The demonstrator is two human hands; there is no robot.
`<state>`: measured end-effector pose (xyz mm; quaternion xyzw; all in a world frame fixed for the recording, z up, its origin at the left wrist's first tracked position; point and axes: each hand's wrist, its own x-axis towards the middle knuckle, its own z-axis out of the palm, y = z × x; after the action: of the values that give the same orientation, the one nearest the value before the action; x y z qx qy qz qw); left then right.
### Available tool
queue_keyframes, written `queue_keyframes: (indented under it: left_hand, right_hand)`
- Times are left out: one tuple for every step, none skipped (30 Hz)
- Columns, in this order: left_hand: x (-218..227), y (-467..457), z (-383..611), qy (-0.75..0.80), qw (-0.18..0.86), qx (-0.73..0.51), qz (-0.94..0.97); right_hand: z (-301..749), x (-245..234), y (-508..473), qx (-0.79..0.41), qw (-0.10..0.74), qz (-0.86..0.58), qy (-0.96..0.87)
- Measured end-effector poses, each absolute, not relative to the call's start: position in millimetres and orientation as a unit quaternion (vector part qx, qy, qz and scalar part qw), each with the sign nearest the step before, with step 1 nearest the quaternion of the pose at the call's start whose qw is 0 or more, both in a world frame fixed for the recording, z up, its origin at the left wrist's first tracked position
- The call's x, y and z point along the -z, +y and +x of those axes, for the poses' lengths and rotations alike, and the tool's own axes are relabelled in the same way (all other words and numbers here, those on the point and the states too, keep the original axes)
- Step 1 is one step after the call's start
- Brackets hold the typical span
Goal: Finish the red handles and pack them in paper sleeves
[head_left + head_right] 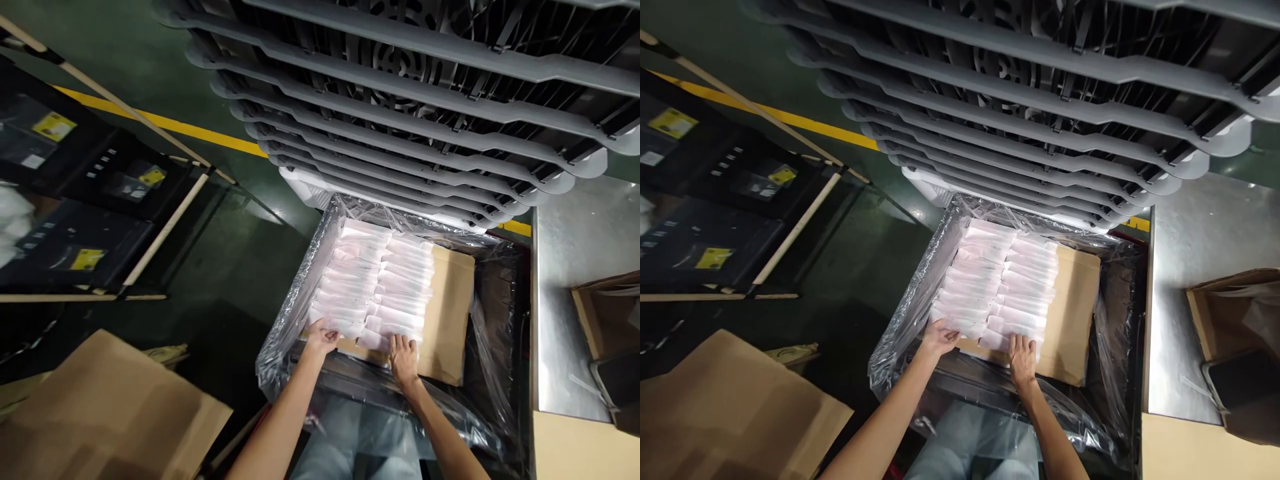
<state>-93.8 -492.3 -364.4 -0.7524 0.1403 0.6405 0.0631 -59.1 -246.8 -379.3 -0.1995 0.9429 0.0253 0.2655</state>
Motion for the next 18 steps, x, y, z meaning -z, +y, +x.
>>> queue_keyframes:
  left_hand:
    - [363.2, -492.4, -91.4, 0.135, 0.065, -0.642, -0.752]
    - [361.8, -492.1, -88.9, 0.131, 0.067, -0.644, -0.751]
    - [360.1, -491.5, -86.4, 0.126, 0.067, -0.646, -0.750]
    - [358.3, -490.6, -84.3, 0.122, 0.068, -0.648, -0.749]
    - [356.3, -489.7, -82.6, 0.118, 0.069, -0.650, -0.747]
    - [354.1, -489.0, -81.4, 0.115, 0.069, -0.652, -0.746]
    - [351.6, -488.7, -80.7, 0.113, 0.070, -0.653, -0.746]
    - [348.6, -488.9, -80.1, 0.112, 0.070, -0.653, -0.745]
    - [344.8, -489.7, -79.2, 0.112, 0.070, -0.654, -0.745]
    - [339.9, -491.3, -77.4, 0.113, 0.068, -0.657, -0.742]
    - [333.8, -493.5, -74.2, 0.116, 0.064, -0.661, -0.739]
    - [326.3, -496.1, -69.4, 0.120, 0.058, -0.667, -0.733]
    - [317.5, -498.8, -63.0, 0.125, 0.050, -0.675, -0.725]
    - [307.7, -501.3, -55.0, 0.130, 0.042, -0.685, -0.716]
    - [297.4, -503.3, -46.2, 0.133, 0.032, -0.694, -0.707]
    - [287.1, -504.7, -37.1, 0.136, 0.024, -0.702, -0.698]
    - [277.6, -505.4, -28.5, 0.137, 0.015, -0.709, -0.691]
    - [269.6, -505.3, -21.1, 0.137, 0.009, -0.715, -0.686]
  right_hand:
    - [-56.7, 380.7, -246.6, -0.029, 0.270, -0.200, 0.941]
    - [-54.3, 381.9, -245.9, -0.031, 0.274, -0.202, 0.940]
    - [-52.1, 382.9, -244.9, -0.032, 0.279, -0.206, 0.937]
    - [-50.5, 383.9, -244.1, -0.032, 0.284, -0.210, 0.935]
    - [-49.6, 384.8, -243.6, -0.030, 0.289, -0.216, 0.932]
    - [-49.6, 385.5, -243.2, -0.027, 0.296, -0.222, 0.929]
    - [-50.3, 385.8, -242.8, -0.022, 0.303, -0.229, 0.925]
    - [-51.5, 385.4, -241.9, -0.017, 0.311, -0.237, 0.920]
    - [-53.1, 384.2, -240.3, -0.010, 0.320, -0.245, 0.915]
    - [-54.7, 381.7, -237.8, -0.002, 0.329, -0.252, 0.910]
    - [-56.0, 378.0, -234.4, 0.006, 0.339, -0.258, 0.905]
    - [-56.7, 373.1, -230.8, 0.014, 0.349, -0.264, 0.899]
    - [-56.9, 367.3, -227.5, 0.022, 0.360, -0.269, 0.893]
    - [-56.6, 361.1, -225.6, 0.030, 0.371, -0.273, 0.887]
    - [-56.0, 355.1, -226.3, 0.038, 0.382, -0.278, 0.880]
    - [-55.3, 349.8, -230.5, 0.048, 0.393, -0.283, 0.874]
    - [-54.7, 345.9, -239.0, 0.058, 0.401, -0.287, 0.868]
    - [-54.4, 343.9, -251.8, 0.068, 0.408, -0.290, 0.863]
